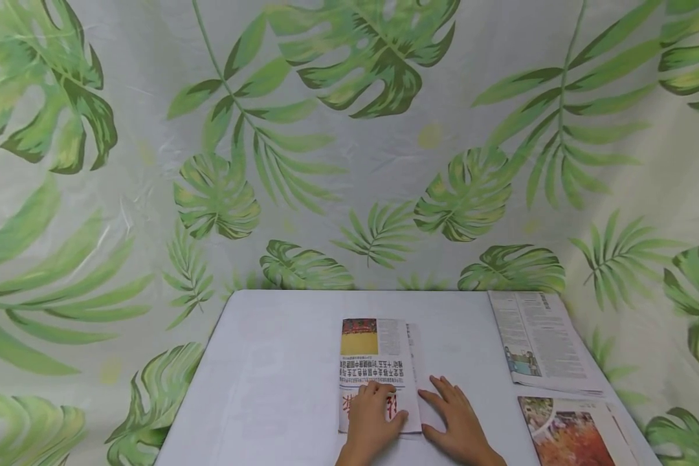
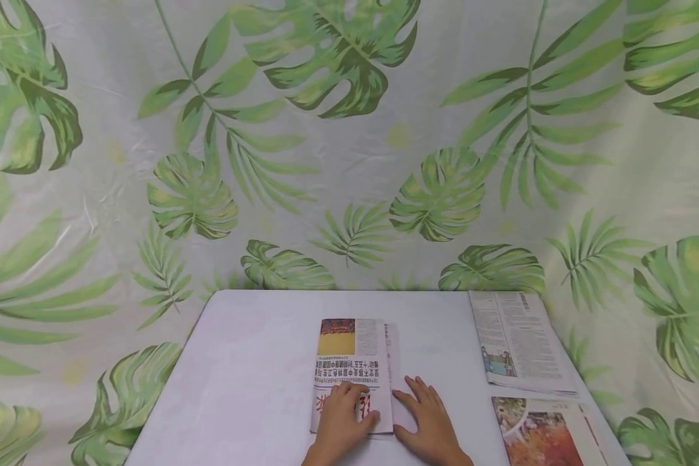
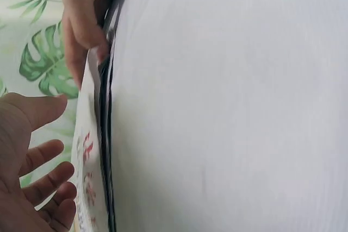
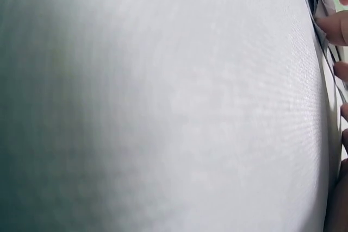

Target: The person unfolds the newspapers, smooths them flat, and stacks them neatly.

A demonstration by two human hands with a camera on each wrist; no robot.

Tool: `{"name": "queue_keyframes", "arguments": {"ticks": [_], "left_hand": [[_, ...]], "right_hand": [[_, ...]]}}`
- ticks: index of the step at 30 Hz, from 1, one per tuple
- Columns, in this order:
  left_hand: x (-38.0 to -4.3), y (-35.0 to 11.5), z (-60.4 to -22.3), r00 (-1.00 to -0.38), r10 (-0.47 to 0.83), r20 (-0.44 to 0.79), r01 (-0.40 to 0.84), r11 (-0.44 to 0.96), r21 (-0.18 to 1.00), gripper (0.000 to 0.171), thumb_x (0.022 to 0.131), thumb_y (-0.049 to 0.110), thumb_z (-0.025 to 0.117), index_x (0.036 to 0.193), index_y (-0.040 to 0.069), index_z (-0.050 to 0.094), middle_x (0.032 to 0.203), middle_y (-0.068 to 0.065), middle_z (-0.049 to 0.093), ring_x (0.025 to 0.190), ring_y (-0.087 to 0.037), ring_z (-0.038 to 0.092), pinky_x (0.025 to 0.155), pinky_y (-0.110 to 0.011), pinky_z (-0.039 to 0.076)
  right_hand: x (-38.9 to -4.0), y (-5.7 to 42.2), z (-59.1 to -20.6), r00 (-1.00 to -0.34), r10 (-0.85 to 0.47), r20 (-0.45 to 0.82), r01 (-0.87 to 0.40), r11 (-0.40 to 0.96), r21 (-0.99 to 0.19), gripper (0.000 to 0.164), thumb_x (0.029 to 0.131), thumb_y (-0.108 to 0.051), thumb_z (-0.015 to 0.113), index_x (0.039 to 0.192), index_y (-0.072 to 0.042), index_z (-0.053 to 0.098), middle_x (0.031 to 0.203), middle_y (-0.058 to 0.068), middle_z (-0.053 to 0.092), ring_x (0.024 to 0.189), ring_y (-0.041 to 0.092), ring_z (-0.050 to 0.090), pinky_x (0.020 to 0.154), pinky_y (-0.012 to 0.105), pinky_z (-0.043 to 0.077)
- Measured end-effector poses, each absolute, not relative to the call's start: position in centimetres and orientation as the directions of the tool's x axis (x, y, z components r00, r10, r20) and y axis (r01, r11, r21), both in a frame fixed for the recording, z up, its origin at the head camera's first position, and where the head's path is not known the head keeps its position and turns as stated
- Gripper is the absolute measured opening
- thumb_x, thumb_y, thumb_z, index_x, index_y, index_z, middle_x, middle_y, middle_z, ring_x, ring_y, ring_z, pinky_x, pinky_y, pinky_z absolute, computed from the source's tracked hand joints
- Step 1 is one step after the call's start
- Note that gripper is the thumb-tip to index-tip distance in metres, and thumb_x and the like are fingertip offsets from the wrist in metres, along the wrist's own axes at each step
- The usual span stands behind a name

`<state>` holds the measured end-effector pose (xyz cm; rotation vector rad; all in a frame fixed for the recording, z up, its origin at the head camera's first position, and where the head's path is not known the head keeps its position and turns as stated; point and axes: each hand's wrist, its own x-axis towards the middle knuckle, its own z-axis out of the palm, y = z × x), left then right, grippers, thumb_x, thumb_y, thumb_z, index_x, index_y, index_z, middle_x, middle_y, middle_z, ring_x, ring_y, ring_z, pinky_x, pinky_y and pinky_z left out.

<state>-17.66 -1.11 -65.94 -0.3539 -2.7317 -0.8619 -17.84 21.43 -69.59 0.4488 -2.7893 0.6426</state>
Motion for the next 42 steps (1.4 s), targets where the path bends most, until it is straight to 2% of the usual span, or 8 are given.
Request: {"name": "queue_keyframes", "arguments": {"ticks": [6,9,13,18,23,28,33,42], "left_hand": [[-17.6,1.3,-66.7,-0.971,0.134,0.197,0.232,0.713,0.662,0.054,0.077,0.056,0.082,0.115,0.020,0.070,0.104,0.006,0.056,0.091,-0.010,0.051,0.077,-0.030,0.048],[-17.5,2.3,-67.0,-0.983,0.102,0.152,0.180,0.693,0.698,0.053,0.075,0.057,0.084,0.110,0.020,0.068,0.103,0.007,0.053,0.091,-0.010,0.049,0.076,-0.030,0.047],[-17.3,3.3,-67.1,-0.987,0.076,0.143,0.154,0.713,0.684,0.049,0.070,0.056,0.087,0.098,0.023,0.063,0.098,0.007,0.052,0.086,-0.012,0.049,0.074,-0.032,0.045],[-17.3,3.9,-67.0,-0.990,0.065,0.125,0.132,0.743,0.656,0.049,0.067,0.053,0.090,0.091,0.024,0.058,0.092,0.007,0.051,0.081,-0.013,0.048,0.070,-0.033,0.042],[-17.3,4.1,-67.0,-0.990,0.085,0.117,0.139,0.773,0.619,0.044,0.067,0.048,0.089,0.082,0.025,0.055,0.083,0.009,0.051,0.073,-0.012,0.045,0.064,-0.030,0.037],[-17.2,4.2,-67.0,-0.982,0.085,0.167,0.168,0.793,0.586,0.034,0.069,0.039,0.086,0.074,0.023,0.056,0.071,0.011,0.049,0.064,-0.010,0.043,0.058,-0.027,0.034],[-17.2,4.2,-66.8,-0.980,0.069,0.186,0.171,0.774,0.610,0.028,0.066,0.028,0.084,0.070,0.022,0.057,0.065,0.011,0.050,0.060,-0.011,0.045,0.055,-0.029,0.036],[-17.5,4.4,-67.1,-0.982,0.055,0.180,0.159,0.756,0.635,0.023,0.066,0.019,0.078,0.071,0.020,0.056,0.058,0.009,0.051,0.051,-0.010,0.045,0.048,-0.026,0.035]], "right_hand": [[-17.7,21.6,-69.5,-0.929,-0.240,0.282,-0.340,0.855,-0.392,0.065,0.073,-0.056,0.081,0.131,-0.031,0.069,0.153,0.008,0.055,0.147,0.039,0.042,0.117,0.064,0.029],[-17.7,21.6,-69.4,-0.936,-0.237,0.262,-0.329,0.853,-0.406,0.065,0.074,-0.058,0.081,0.132,-0.032,0.069,0.154,0.007,0.053,0.149,0.039,0.040,0.119,0.064,0.026],[-17.7,21.5,-69.4,-0.936,-0.247,0.250,-0.334,0.844,-0.419,0.066,0.074,-0.055,0.080,0.134,-0.031,0.068,0.156,0.006,0.052,0.150,0.037,0.039,0.120,0.063,0.025],[-17.6,21.6,-69.4,-0.940,-0.254,0.226,-0.330,0.843,-0.425,0.067,0.073,-0.052,0.081,0.135,-0.030,0.067,0.157,0.006,0.050,0.151,0.037,0.037,0.120,0.062,0.024],[-17.5,21.7,-69.4,-0.942,-0.252,0.220,-0.325,0.845,-0.425,0.071,0.069,-0.051,0.082,0.135,-0.030,0.067,0.158,0.004,0.049,0.151,0.035,0.037,0.121,0.061,0.023],[-17.5,21.6,-69.3,-0.935,-0.261,0.241,-0.344,0.835,-0.430,0.074,0.064,-0.047,0.084,0.135,-0.031,0.067,0.158,0.003,0.049,0.152,0.033,0.037,0.119,0.059,0.025],[-17.5,21.5,-69.0,-0.939,-0.254,0.232,-0.333,0.839,-0.431,0.075,0.063,-0.048,0.083,0.134,-0.032,0.067,0.158,0.003,0.050,0.152,0.033,0.037,0.119,0.058,0.025],[-17.4,21.5,-68.9,-0.945,-0.244,0.218,-0.317,0.845,-0.430,0.075,0.063,-0.048,0.083,0.134,-0.031,0.067,0.158,0.002,0.050,0.152,0.033,0.037,0.120,0.058,0.025]]}}
